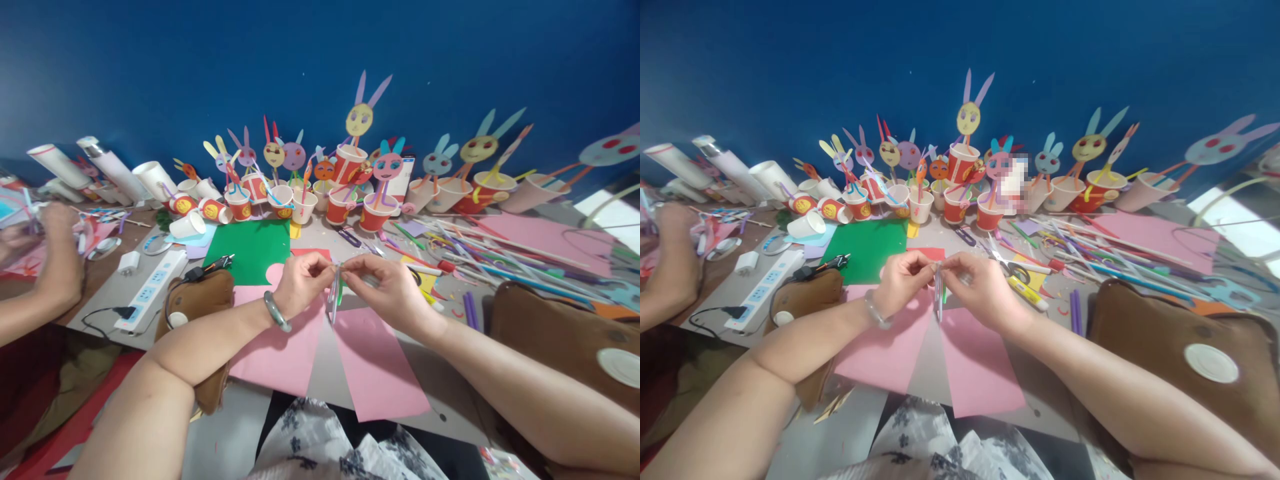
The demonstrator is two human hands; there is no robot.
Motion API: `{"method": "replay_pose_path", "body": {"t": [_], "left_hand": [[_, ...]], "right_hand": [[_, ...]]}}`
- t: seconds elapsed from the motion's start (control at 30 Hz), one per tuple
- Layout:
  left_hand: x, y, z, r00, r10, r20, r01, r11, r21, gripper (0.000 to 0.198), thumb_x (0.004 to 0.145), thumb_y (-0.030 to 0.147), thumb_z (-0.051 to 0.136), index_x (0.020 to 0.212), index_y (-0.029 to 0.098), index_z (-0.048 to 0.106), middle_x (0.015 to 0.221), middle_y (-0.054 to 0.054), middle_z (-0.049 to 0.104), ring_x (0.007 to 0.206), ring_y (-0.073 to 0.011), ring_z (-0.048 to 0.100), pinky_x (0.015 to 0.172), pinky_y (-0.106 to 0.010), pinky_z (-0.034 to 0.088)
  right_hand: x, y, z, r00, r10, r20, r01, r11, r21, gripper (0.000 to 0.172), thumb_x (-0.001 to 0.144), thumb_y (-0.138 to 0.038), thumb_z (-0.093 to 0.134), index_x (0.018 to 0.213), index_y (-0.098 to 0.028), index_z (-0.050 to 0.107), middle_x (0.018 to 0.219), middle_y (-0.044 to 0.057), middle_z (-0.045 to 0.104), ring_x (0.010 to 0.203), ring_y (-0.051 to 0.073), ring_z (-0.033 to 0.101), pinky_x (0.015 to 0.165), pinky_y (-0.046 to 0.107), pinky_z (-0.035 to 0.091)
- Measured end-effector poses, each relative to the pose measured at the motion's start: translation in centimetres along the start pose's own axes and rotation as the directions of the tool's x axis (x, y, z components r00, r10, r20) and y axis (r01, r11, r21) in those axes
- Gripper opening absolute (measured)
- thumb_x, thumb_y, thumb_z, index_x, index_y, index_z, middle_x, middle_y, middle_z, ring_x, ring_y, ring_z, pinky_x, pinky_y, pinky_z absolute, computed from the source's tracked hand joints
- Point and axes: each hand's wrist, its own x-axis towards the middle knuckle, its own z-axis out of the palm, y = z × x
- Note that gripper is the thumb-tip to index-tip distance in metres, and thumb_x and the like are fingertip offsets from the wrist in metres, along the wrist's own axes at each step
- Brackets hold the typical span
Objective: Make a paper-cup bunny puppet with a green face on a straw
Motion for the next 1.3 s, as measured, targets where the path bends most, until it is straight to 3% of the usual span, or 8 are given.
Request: {"method": "replay_pose_path", "body": {"t": [0.27, 0.53, 0.77, 1.0, 1.3], "left_hand": [[-0.1, 0.1, -0.1, 1.000, 0.031, -0.007, -0.030, 0.999, 0.032, 0.029, 0.079, 0.040, 0.074, 0.068, 0.015, 0.064, 0.058, 0.000, 0.063, 0.053, -0.0091, 0.056, 0.049, -0.020, 0.044], [0.0, -0.4, 0.1, 0.999, 0.047, 0.004, -0.047, 0.995, -0.085, 0.030, 0.080, 0.044, 0.074, 0.076, 0.015, 0.067, 0.064, -0.002, 0.068, 0.057, -0.0108, 0.062, 0.056, -0.023, 0.051], [0.3, -1.1, 0.0, 0.998, 0.046, 0.046, -0.038, 0.986, -0.164, 0.039, 0.069, 0.047, 0.085, 0.080, 0.015, 0.066, 0.072, -0.003, 0.070, 0.062, -0.0115, 0.064, 0.059, -0.024, 0.051], [0.5, -1.2, -0.1, 0.996, 0.087, 0.012, -0.085, 0.988, -0.129, 0.037, 0.072, 0.048, 0.083, 0.080, 0.015, 0.069, 0.078, -0.004, 0.070, 0.071, -0.0127, 0.064, 0.069, -0.027, 0.053], [0.3, -1.4, 0.2, 0.994, 0.001, 0.108, 0.032, 0.950, -0.310, 0.040, 0.070, 0.043, 0.086, 0.084, 0.015, 0.060, 0.073, 0.000, 0.068, 0.064, -0.0101, 0.065, 0.062, -0.023, 0.053]], "right_hand": [[-0.1, -0.6, -0.3, 0.998, 0.053, 0.030, -0.055, 0.996, 0.068, 0.017, 0.085, -0.031, 0.063, 0.089, -0.019, 0.074, 0.081, 0.004, 0.077, 0.074, 0.020, 0.070, 0.073, 0.032, 0.054], [-0.3, -0.8, -0.3, 0.998, 0.066, 0.002, -0.066, 0.996, 0.065, 0.021, 0.086, -0.033, 0.064, 0.095, -0.019, 0.075, 0.078, 0.005, 0.076, 0.070, 0.020, 0.069, 0.068, 0.032, 0.054], [-0.2, -0.9, -0.6, 0.996, 0.078, 0.044, -0.083, 0.989, 0.121, 0.016, 0.085, -0.031, 0.064, 0.092, -0.019, 0.071, 0.075, 0.004, 0.075, 0.069, 0.019, 0.069, 0.068, 0.031, 0.053], [0.1, -0.6, -0.6, 0.995, 0.077, 0.066, -0.086, 0.984, 0.154, 0.012, 0.085, -0.031, 0.064, 0.083, -0.019, 0.066, 0.075, 0.003, 0.073, 0.068, 0.018, 0.068, 0.067, 0.029, 0.052], [0.3, -0.5, -0.6, 0.994, 0.087, 0.065, -0.097, 0.981, 0.168, 0.010, 0.082, -0.029, 0.065, 0.081, -0.019, 0.065, 0.072, 0.002, 0.072, 0.066, 0.017, 0.067, 0.065, 0.030, 0.051]]}}
